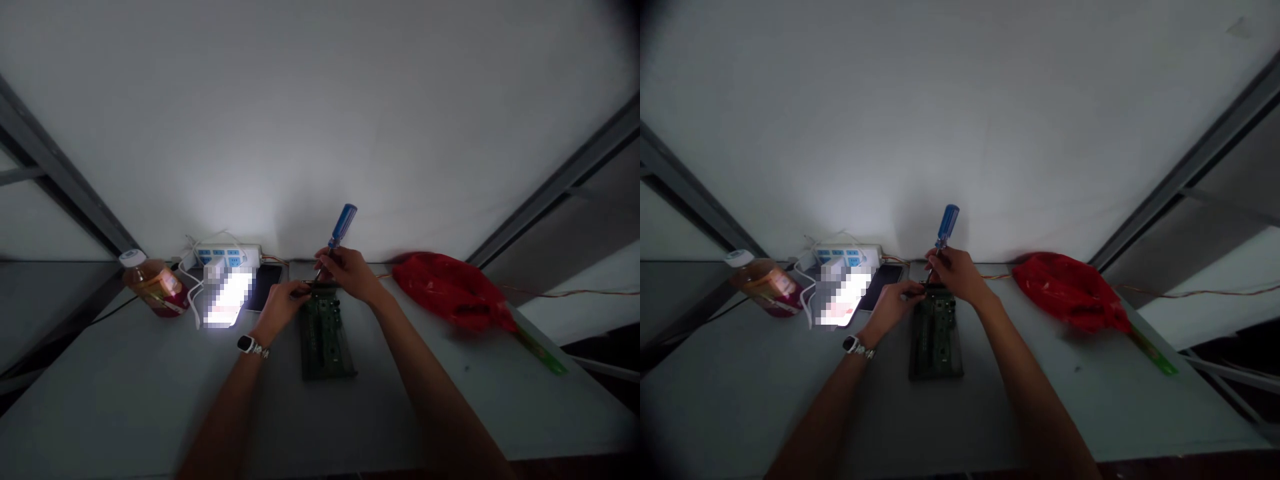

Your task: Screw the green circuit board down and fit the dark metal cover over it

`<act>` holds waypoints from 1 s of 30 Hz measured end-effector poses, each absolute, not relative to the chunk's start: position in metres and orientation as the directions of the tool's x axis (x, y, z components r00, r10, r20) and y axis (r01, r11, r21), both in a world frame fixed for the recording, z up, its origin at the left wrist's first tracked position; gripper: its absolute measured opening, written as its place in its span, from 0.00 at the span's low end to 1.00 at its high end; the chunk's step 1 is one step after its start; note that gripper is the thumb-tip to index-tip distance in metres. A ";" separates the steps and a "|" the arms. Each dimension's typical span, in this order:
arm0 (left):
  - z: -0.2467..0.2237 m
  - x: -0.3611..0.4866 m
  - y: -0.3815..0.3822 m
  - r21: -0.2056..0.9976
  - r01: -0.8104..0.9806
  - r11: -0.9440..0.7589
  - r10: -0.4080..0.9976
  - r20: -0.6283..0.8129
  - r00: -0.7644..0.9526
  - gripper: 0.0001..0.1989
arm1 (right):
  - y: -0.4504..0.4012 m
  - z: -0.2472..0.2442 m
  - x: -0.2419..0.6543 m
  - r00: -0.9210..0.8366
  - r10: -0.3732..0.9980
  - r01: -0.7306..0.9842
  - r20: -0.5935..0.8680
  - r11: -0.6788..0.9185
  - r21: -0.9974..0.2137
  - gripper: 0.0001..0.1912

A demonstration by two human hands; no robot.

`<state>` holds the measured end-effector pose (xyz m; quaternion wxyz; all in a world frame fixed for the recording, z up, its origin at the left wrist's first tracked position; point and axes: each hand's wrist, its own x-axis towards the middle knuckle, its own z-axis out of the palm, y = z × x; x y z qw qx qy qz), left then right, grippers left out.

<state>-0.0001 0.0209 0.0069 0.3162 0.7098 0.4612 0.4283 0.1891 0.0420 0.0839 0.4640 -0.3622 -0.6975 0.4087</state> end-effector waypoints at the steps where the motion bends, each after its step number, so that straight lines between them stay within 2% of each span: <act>1: 0.010 -0.001 0.023 0.843 0.390 -0.371 0.926 0.303 0.227 0.07 | 0.044 0.086 0.188 -0.305 0.883 0.146 0.356 0.413 -0.899 0.13; 6: 0.020 0.001 0.033 0.825 0.423 -0.375 0.921 0.278 0.273 0.07 | 0.051 0.079 0.175 -0.274 0.878 0.263 0.392 0.460 -0.848 0.13; 14: 0.000 0.008 0.035 0.874 0.315 -0.371 0.929 0.347 0.130 0.08 | 0.049 0.067 0.165 -0.270 0.851 0.457 0.451 0.525 -0.718 0.12; 19: -0.008 0.009 0.036 0.847 0.372 -0.381 0.924 0.368 0.109 0.08 | 0.048 0.064 0.164 -0.252 0.849 0.523 0.464 0.523 -0.673 0.14; 30: -0.014 0.008 0.038 0.775 0.486 -0.403 0.909 0.399 0.119 0.07 | 0.049 0.057 0.164 -0.226 0.875 0.498 0.428 0.482 -0.721 0.12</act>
